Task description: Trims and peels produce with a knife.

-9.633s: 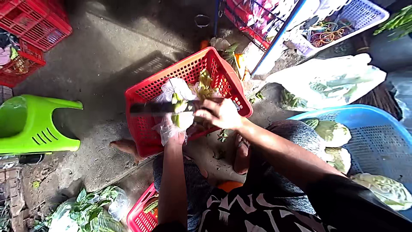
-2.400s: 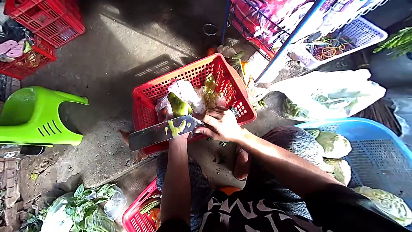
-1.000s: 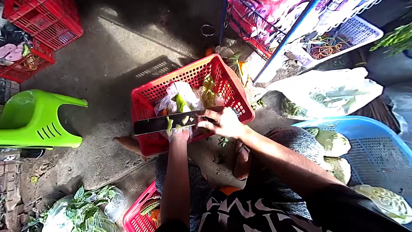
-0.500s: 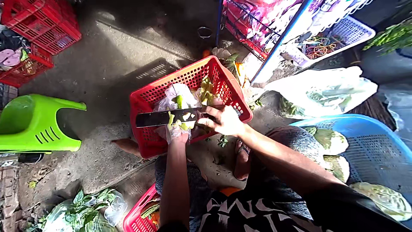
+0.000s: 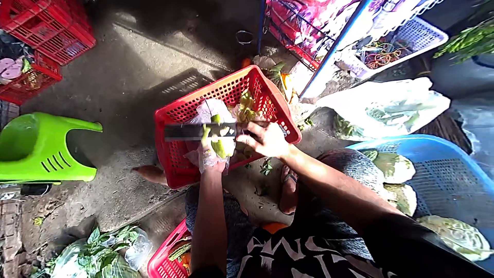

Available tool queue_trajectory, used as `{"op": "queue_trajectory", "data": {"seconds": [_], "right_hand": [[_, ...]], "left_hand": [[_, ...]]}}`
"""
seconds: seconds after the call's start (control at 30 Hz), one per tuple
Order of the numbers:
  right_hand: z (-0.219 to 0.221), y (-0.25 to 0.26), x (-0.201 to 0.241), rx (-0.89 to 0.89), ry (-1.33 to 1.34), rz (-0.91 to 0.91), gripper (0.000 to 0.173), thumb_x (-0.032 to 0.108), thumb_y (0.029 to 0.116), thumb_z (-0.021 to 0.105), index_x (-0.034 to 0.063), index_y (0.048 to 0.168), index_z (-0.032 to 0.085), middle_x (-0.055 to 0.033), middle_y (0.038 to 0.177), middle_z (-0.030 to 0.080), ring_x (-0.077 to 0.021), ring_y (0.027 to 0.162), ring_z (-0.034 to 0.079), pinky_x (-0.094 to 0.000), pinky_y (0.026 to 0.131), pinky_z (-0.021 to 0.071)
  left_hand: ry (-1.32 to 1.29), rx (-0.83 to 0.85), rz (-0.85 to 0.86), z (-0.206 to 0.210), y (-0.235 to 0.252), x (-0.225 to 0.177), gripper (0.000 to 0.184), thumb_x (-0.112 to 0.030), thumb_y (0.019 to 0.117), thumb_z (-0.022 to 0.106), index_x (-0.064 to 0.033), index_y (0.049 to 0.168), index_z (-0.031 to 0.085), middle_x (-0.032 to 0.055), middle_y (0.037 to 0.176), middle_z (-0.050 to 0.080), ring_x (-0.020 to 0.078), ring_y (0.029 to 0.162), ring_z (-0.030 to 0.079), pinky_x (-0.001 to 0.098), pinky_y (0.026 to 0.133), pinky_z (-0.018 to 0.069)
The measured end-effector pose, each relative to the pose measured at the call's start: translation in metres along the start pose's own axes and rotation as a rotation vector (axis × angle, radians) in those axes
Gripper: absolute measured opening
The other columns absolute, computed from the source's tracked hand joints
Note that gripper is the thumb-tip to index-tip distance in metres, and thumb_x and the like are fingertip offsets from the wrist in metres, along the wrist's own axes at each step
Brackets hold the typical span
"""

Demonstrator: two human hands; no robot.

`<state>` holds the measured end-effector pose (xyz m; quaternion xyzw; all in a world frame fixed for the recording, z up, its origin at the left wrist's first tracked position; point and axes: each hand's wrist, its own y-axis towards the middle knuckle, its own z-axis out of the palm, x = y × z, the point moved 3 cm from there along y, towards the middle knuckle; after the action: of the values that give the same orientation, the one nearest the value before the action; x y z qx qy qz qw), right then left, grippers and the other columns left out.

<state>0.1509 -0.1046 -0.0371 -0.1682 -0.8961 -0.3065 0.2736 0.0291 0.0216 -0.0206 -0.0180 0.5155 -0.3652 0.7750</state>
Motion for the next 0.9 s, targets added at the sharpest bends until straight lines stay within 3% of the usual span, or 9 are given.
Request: {"op": "queue_trajectory", "data": {"seconds": [0.13, 0.23, 0.33, 0.4, 0.47, 0.53, 0.67, 0.77, 0.9], "right_hand": [[-0.012, 0.013, -0.013, -0.006, -0.004, 0.198, 0.058, 0.055, 0.1031, 0.049, 0.0042, 0.118, 0.073, -0.0184, 0.086, 0.073, -0.0395, 0.075, 0.072, -0.0619, 0.063, 0.0543], [-0.013, 0.004, 0.013, -0.044, 0.054, -0.02, 0.051, 0.05, 0.1032, 0.052, 0.0045, 0.108, 0.075, -0.0132, 0.089, 0.075, -0.0295, 0.079, 0.073, -0.0526, 0.066, 0.0584], [-0.001, 0.0, 0.018, -0.078, -0.024, -0.157, 0.052, 0.05, 0.1026, 0.052, 0.0032, 0.1, 0.075, -0.0137, 0.083, 0.072, -0.0301, 0.075, 0.072, -0.0486, 0.064, 0.0576], [-0.001, 0.005, 0.001, -0.03, -0.068, 0.084, 0.054, 0.051, 0.1029, 0.051, 0.0024, 0.109, 0.073, -0.0177, 0.086, 0.073, -0.0363, 0.075, 0.072, -0.0566, 0.062, 0.0567], [-0.004, 0.015, -0.017, 0.037, -0.055, 0.419, 0.051, 0.054, 0.106, 0.046, 0.0128, 0.128, 0.067, -0.0182, 0.09, 0.073, -0.0404, 0.077, 0.071, -0.064, 0.063, 0.0546], [-0.009, 0.018, -0.023, 0.036, 0.03, 0.551, 0.049, 0.054, 0.1064, 0.046, 0.0172, 0.131, 0.066, -0.0186, 0.093, 0.073, -0.0421, 0.082, 0.071, -0.0678, 0.068, 0.053], [-0.018, 0.007, 0.009, -0.025, 0.111, 0.051, 0.047, 0.046, 0.1033, 0.054, 0.0047, 0.111, 0.074, -0.0122, 0.091, 0.075, -0.0275, 0.081, 0.073, -0.0524, 0.069, 0.0585], [-0.007, 0.003, 0.016, -0.088, -0.016, -0.189, 0.05, 0.05, 0.1022, 0.053, 0.005, 0.103, 0.076, -0.0126, 0.085, 0.073, -0.0282, 0.077, 0.072, -0.0466, 0.065, 0.0579], [-0.008, 0.014, -0.019, 0.014, -0.063, 0.341, 0.049, 0.052, 0.1064, 0.047, 0.0127, 0.126, 0.069, -0.0167, 0.09, 0.073, -0.0386, 0.077, 0.072, -0.0634, 0.063, 0.0548]], "left_hand": [[0.001, 0.102, -0.005, 0.0, 0.007, -0.004, 0.026, -0.026, 0.1086, 0.04, -0.0122, 0.116, 0.06, 0.0057, 0.096, 0.066, 0.0163, 0.085, 0.067, 0.0353, 0.074, 0.0585], [-0.047, 0.022, 0.063, -0.003, 0.005, -0.005, 0.031, -0.022, 0.1105, 0.027, -0.012, 0.11, 0.056, 0.0027, 0.088, 0.065, 0.0134, 0.081, 0.065, 0.0332, 0.073, 0.058], [-0.054, 0.007, 0.032, -0.005, 0.0, -0.001, 0.031, -0.017, 0.11, 0.022, -0.0121, 0.111, 0.053, 0.0019, 0.089, 0.063, 0.0124, 0.081, 0.064, 0.0318, 0.073, 0.0572], [0.023, 0.078, -0.042, -0.003, 0.002, 0.0, 0.03, -0.024, 0.1099, 0.032, -0.0122, 0.111, 0.059, 0.0042, 0.089, 0.066, 0.0146, 0.079, 0.066, 0.0336, 0.07, 0.0583], [0.045, 0.14, -0.077, 0.001, 0.003, 0.0, 0.03, -0.029, 0.1091, 0.037, -0.0116, 0.112, 0.061, 0.0063, 0.089, 0.067, 0.0165, 0.075, 0.067, 0.0347, 0.067, 0.0588], [0.013, 0.137, -0.037, 0.002, 0.008, -0.004, 0.028, -0.028, 0.1084, 0.038, -0.0118, 0.114, 0.061, 0.0063, 0.09, 0.067, 0.0164, 0.076, 0.067, 0.0347, 0.067, 0.0588], [-0.016, 0.053, 0.039, 0.001, 0.007, -0.007, 0.029, -0.024, 0.1092, 0.032, -0.0153, 0.109, 0.059, 0.0015, 0.088, 0.066, 0.0127, 0.079, 0.066, 0.0324, 0.07, 0.058], [-0.071, 0.012, 0.021, 0.0, -0.002, -0.002, 0.032, -0.018, 0.1105, 0.022, -0.0138, 0.109, 0.053, 0.0009, 0.088, 0.063, 0.0119, 0.081, 0.064, 0.0317, 0.074, 0.0566], [0.047, 0.128, -0.099, 0.002, 0.0, 0.001, 0.031, -0.031, 0.1089, 0.037, -0.0121, 0.112, 0.062, 0.0055, 0.088, 0.067, 0.016, 0.074, 0.067, 0.0339, 0.065, 0.0588]]}}
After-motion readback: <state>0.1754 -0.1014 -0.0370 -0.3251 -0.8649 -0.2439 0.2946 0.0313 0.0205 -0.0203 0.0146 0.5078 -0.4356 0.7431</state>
